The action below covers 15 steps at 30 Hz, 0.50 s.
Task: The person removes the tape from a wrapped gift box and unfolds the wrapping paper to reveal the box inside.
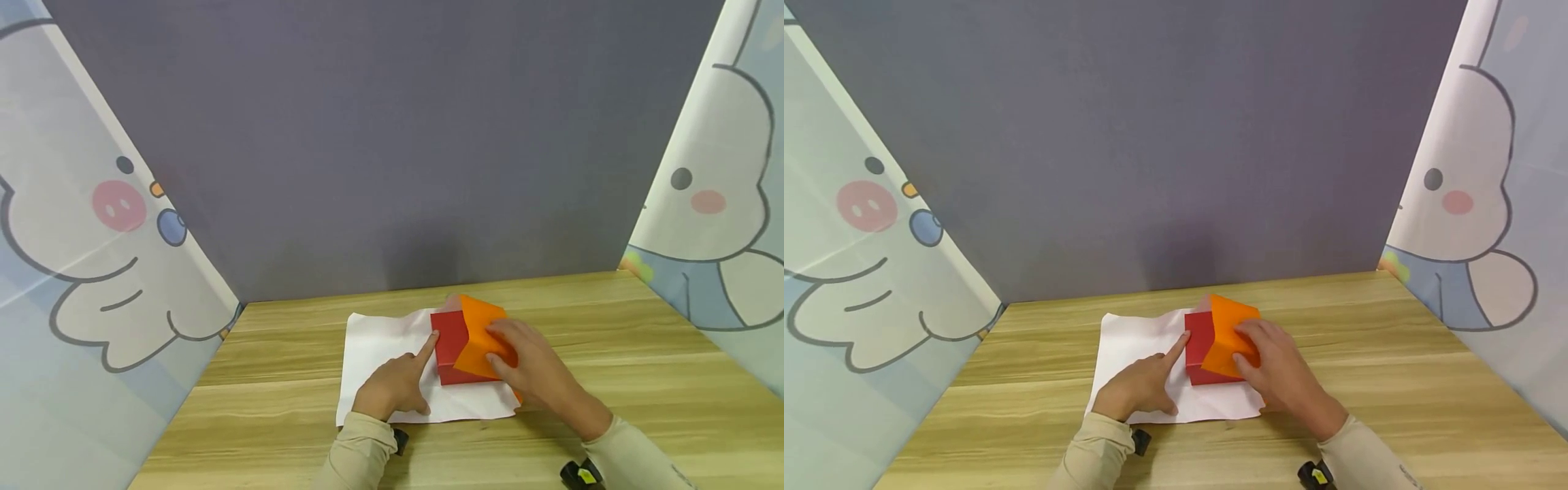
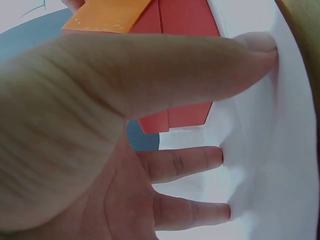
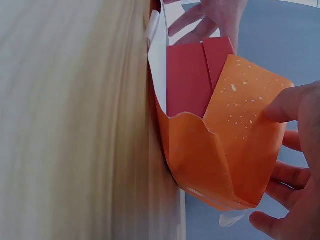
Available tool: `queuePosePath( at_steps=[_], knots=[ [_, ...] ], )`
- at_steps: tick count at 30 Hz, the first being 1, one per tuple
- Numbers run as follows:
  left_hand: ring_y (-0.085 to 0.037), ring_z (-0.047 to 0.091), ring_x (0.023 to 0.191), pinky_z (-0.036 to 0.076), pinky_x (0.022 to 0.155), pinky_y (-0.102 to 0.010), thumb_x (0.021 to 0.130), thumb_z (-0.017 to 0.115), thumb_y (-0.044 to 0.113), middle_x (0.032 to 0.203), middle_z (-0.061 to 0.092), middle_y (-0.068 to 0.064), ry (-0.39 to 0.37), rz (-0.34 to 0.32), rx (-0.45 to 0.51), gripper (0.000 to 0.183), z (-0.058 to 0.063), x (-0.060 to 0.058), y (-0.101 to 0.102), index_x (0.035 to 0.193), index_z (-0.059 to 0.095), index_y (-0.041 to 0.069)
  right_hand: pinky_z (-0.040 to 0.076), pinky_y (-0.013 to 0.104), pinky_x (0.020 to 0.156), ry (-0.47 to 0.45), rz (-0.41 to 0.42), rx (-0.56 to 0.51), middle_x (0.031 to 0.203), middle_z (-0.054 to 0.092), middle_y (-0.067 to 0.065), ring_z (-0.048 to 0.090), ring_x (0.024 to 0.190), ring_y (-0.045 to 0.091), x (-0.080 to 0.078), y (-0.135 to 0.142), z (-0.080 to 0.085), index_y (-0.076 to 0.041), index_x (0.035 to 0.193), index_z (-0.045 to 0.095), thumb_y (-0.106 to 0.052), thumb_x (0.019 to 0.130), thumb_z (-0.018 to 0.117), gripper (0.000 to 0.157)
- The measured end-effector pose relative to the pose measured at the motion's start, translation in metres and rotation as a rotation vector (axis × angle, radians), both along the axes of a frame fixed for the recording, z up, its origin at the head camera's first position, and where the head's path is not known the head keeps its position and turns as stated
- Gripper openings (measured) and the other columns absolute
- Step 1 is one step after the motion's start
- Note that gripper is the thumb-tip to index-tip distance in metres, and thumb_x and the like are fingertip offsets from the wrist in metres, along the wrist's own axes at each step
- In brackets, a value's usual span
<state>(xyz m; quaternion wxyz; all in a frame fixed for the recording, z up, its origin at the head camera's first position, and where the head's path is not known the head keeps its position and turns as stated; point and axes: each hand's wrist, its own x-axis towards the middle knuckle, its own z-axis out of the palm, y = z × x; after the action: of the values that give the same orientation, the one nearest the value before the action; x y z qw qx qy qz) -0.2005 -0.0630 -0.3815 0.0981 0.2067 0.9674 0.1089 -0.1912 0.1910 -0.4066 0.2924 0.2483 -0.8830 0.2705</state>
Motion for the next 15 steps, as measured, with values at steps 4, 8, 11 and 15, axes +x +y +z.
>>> queuePosePath(
  at_steps=[4,8,11,15],
  knots=[
    [-0.018,0.059,0.075,0.053,0.076,-0.037,0.065,0.095,0.024,0.115,0.064,-0.008,0.005,-0.004,-0.001,0.130,0.000,0.001,0.000,0.161,0.009,0.038,0.048,0.054,0.094,0.002,-0.007,-0.001,0.124,0.063,0.012,0.060,0.111,0.035,0.000,0.003,0.002,-0.002,0.124,0.064,-0.008,0.080,0.079,0.047],
    [-0.018,0.059,0.075,0.053,0.075,-0.036,0.065,0.095,0.024,0.115,0.064,-0.008,0.003,-0.003,0.002,0.130,0.001,0.000,0.000,0.161,0.008,0.039,0.048,0.056,0.095,0.006,-0.007,-0.005,0.130,0.060,0.017,0.059,0.115,0.038,0.000,0.004,0.006,-0.001,0.128,0.061,-0.005,0.081,0.076,0.050],
    [-0.018,0.059,0.075,0.053,0.075,-0.036,0.066,0.095,0.024,0.115,0.063,-0.008,0.000,-0.003,0.003,0.130,0.001,0.000,0.000,0.161,0.008,0.039,0.047,0.058,0.096,-0.007,-0.006,-0.004,0.136,0.056,0.019,0.057,0.119,0.040,0.001,0.005,0.009,-0.001,0.132,0.058,-0.004,0.081,0.074,0.054],
    [-0.018,0.059,0.075,0.053,0.075,-0.037,0.066,0.095,0.024,0.115,0.063,-0.008,-0.001,-0.004,0.004,0.130,0.001,0.000,-0.001,0.161,0.008,0.039,0.050,0.057,0.093,-0.014,0.008,0.007,0.142,0.052,0.019,0.056,0.120,0.039,0.001,0.006,0.011,-0.004,0.138,0.055,-0.003,0.083,0.071,0.058]
  ],
)
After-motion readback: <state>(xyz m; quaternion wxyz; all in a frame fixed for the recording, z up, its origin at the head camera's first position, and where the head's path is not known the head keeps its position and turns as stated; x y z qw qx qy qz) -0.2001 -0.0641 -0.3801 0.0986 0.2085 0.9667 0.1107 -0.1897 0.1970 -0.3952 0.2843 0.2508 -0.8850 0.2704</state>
